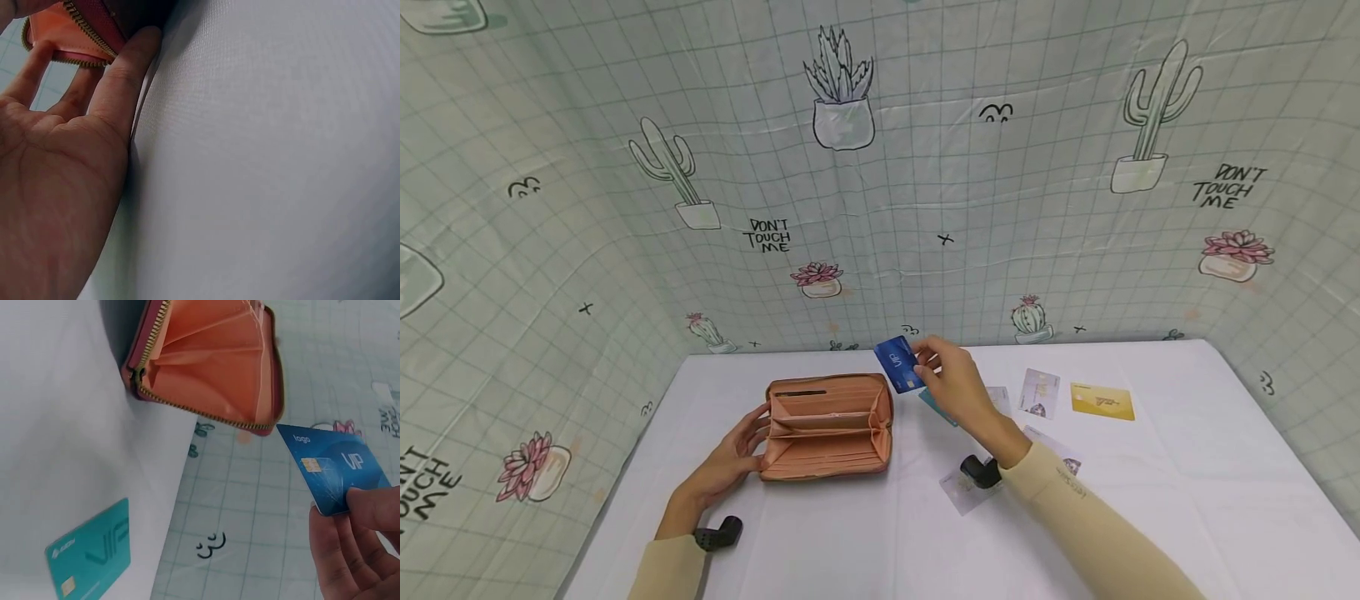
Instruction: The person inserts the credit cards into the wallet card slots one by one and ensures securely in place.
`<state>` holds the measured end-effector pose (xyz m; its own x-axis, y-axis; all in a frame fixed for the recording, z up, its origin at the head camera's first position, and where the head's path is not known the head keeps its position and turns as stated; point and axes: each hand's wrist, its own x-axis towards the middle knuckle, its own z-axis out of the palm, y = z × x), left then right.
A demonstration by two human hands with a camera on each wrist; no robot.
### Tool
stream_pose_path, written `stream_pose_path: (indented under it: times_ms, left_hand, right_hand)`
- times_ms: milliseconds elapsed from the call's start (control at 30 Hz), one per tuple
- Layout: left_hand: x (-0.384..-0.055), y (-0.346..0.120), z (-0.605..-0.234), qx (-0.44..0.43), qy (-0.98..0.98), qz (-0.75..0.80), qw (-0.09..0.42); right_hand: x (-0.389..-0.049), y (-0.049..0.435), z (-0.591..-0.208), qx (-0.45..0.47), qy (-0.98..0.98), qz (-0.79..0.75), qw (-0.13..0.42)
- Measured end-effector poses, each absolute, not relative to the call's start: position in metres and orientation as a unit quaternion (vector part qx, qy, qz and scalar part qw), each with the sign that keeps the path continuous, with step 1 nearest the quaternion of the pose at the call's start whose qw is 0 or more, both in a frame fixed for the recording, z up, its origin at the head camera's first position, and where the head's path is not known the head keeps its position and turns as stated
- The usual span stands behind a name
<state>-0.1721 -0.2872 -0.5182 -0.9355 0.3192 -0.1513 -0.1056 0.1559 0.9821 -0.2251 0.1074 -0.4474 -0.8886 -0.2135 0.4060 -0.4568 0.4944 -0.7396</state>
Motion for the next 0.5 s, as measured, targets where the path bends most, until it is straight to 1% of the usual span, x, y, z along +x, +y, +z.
stream_pose_path:
  times_ms: [300, 500]
  left_hand:
    - [-0.173, -0.288, -0.52, 0.07, 0.733, 0.655, 0.169]
    - [-0.173, -0.288, -0.522, 0.073, 0.736, 0.652, 0.167]
  right_hand:
    - [-0.235, 0.077, -0.446, 0.24, -0.85, 0.444, 0.153]
    - [-0.239, 0.066, -0.452, 0.266, -0.852, 0.42, 0.167]
